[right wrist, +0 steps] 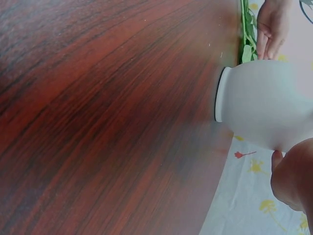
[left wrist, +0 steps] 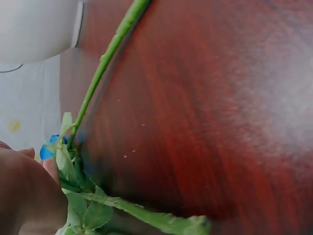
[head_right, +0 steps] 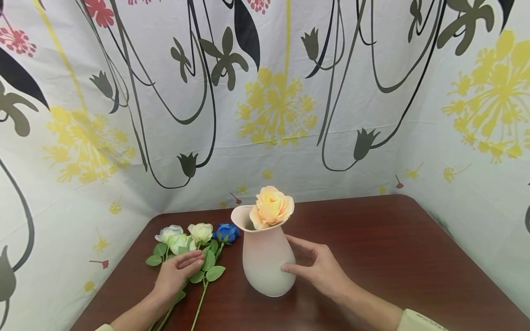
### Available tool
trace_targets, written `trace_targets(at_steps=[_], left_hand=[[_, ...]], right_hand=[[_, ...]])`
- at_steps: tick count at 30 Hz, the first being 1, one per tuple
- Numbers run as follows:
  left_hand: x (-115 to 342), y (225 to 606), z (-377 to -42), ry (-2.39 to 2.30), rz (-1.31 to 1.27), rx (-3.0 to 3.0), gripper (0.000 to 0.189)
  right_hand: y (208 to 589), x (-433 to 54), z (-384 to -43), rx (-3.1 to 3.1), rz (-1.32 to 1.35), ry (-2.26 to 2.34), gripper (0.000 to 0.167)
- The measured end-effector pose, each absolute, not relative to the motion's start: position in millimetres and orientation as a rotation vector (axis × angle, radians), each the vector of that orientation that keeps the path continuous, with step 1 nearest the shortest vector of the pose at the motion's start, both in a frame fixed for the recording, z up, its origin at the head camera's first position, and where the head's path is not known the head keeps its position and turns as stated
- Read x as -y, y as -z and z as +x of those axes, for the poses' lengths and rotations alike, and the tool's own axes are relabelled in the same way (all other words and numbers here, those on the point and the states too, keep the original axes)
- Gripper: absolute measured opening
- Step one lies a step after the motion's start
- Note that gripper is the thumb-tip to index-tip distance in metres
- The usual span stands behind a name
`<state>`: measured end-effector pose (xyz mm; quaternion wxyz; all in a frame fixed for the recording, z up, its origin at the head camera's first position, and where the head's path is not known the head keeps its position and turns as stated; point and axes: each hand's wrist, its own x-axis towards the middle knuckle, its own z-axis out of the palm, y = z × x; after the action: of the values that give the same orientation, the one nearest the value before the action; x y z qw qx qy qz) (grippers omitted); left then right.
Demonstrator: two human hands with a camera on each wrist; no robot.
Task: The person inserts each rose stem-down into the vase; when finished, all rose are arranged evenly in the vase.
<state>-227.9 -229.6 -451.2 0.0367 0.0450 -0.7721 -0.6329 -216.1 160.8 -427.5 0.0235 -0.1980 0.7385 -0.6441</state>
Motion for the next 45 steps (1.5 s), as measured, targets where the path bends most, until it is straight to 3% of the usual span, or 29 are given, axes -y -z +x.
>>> trace_targets(at_steps=[24, 33, 45], left_hand=[[218.7, 461.6, -226.9, 1.765, 0.001, 2.644, 0.038], [215.7, 458.1, -232.0, 1.36, -0.084, 2.852, 0.027], [210.6, 458.4, -237.1, 1.298, -0.097, 2.891, 0.016]], right_hand=[[427.2, -159.8, -215.6, -2.283, -0.58, 2.003, 0.074], [427.3, -159.2, -215.1, -2.279, -0.57, 2.007, 0.075], [428.0, -159.4, -215.2, -2.282, -0.558, 2.013, 0.074]])
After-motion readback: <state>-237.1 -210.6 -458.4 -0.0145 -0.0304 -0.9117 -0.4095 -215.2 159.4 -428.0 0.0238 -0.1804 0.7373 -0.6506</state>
